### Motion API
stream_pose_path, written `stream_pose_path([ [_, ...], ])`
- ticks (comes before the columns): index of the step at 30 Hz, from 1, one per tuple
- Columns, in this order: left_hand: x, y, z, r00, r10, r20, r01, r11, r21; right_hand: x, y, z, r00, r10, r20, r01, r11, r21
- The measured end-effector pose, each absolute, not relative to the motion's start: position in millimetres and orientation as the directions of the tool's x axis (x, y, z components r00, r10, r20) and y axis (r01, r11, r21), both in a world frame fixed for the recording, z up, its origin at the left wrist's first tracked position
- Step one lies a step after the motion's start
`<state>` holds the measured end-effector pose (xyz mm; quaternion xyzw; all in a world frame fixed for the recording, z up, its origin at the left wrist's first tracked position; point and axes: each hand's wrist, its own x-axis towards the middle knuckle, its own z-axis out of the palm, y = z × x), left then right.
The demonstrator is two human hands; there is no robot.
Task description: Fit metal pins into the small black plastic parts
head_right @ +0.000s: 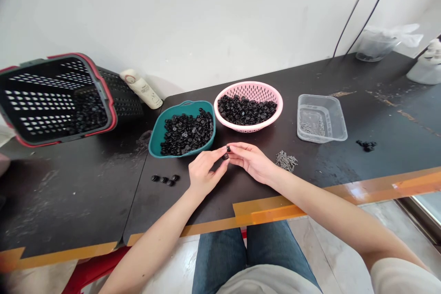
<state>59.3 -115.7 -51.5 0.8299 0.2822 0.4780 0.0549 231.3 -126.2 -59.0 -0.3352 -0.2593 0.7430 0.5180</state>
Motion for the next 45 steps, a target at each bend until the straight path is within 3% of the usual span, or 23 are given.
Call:
stream_pose_path([
  [7, 59.7, -119.1, -51.1, 0.281, 0.665, 0.692, 0.331, -0.744, 0.581, 231.3, -126.6, -54.3, -0.219, 0.946, -0.238, -0.592, -0.323, -0.738],
  [12, 60.9, -115.3, -53.2, 0.142, 0.838, 0.526, 0.166, -0.544, 0.822, 231.3, -128.7, -52.8, -0.218, 0.955, -0.204, -0.571, -0.294, -0.766],
  [16, 61.9, -113.1, -57.3, 0.166, 0.895, 0.414, 0.017, -0.423, 0.906, 230.3, -131.6, -50.7, -0.169, 0.973, -0.157, -0.534, -0.224, -0.815],
  [24, 62.8, -117.5, -56.0, 0.191, 0.901, 0.39, -0.025, -0.392, 0.919, 229.8, -134.2, -47.1, -0.072, 0.994, -0.084, -0.46, -0.107, -0.881],
  [45, 66.5, -120.8, -59.0, 0.203, 0.896, 0.396, 0.057, -0.414, 0.908, 227.2, -134.7, -54.7, 0.018, 0.999, -0.048, -0.348, -0.039, -0.937],
])
